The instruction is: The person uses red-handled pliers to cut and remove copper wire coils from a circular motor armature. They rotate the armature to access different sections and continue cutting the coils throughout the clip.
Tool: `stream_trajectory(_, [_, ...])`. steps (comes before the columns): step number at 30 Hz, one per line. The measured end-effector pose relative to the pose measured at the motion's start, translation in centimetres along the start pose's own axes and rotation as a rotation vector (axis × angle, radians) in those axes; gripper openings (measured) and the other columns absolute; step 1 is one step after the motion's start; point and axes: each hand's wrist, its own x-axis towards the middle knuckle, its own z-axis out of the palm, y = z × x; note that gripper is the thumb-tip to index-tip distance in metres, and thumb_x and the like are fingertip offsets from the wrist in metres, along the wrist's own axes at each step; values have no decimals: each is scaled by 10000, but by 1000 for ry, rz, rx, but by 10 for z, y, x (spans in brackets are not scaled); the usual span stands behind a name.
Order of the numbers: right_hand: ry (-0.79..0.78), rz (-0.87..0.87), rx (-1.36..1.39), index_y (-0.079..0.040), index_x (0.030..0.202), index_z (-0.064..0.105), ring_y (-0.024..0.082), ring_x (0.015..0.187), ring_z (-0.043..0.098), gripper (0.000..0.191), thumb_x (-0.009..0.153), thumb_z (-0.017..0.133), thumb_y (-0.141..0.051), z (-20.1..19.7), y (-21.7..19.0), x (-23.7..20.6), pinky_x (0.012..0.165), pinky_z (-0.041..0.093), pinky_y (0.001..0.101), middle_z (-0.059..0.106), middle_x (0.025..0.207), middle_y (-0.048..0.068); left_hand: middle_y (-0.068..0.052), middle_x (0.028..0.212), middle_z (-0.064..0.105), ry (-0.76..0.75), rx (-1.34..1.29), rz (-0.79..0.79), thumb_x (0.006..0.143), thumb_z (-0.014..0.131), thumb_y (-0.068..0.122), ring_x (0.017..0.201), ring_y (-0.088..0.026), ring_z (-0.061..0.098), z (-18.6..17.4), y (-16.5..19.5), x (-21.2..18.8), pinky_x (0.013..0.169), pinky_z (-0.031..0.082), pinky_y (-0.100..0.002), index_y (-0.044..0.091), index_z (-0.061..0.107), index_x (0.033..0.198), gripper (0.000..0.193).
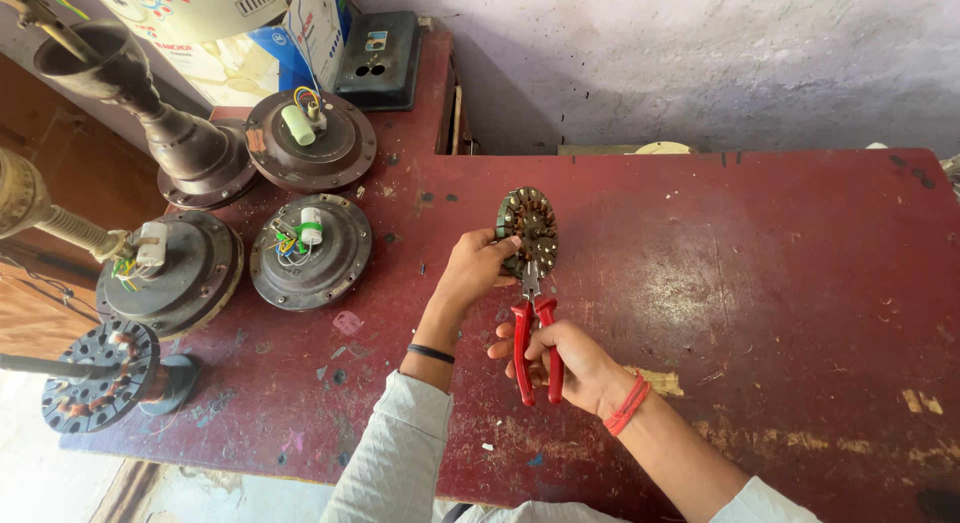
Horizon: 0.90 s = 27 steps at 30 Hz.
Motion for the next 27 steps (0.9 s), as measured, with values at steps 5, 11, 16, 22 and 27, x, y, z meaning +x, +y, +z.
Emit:
stream_trajectory(5, [-72,-7,0,14,1162,661,260,834,723,444,739,530,-12,-6,2,2,758,558,359,755,974,181,-108,963,745,-15,-19,20,977,616,226,819,-164,722,0,0,2,736,647,-331,-32,713,1085,295])
stream_trajectory(11, [-75,-4,-18,2,1166,655,268,832,733,473,723,492,-30,-11,0,1,772,575,381,754,975,178,-117,986,741,-36,-57,9,973,632,223,820,-180,724,-1,-3,6,755,646,-350,-41,703,1099,301])
stream_trajectory(16, [-64,-13,-20,6,1182,649,282,844,733,494,720,478,-26,-7,-5,-2,762,566,386,758,993,195,-112,994,746,-55,-48,-9,971,631,248,834,-187,729,-2,-1,7,776,645,-345,-33,693,1115,322])
stream_trajectory(22, [-39,-15,-17,-64,1217,622,283,846,725,545,702,450,-17,-4,-10,-7,751,568,395,744,997,191,-117,992,743,-62,-41,-18,980,622,277,863,-185,718,-3,3,3,795,638,-348,-25,699,1135,349])
stream_trajectory(27, [-77,-3,-43,15,1219,635,272,881,736,541,715,444,-30,-9,-9,-4,769,565,374,760,1034,197,-115,991,748,-66,-39,-23,976,620,283,874,-188,721,-2,5,1,804,636,-360,-19,698,1137,351])
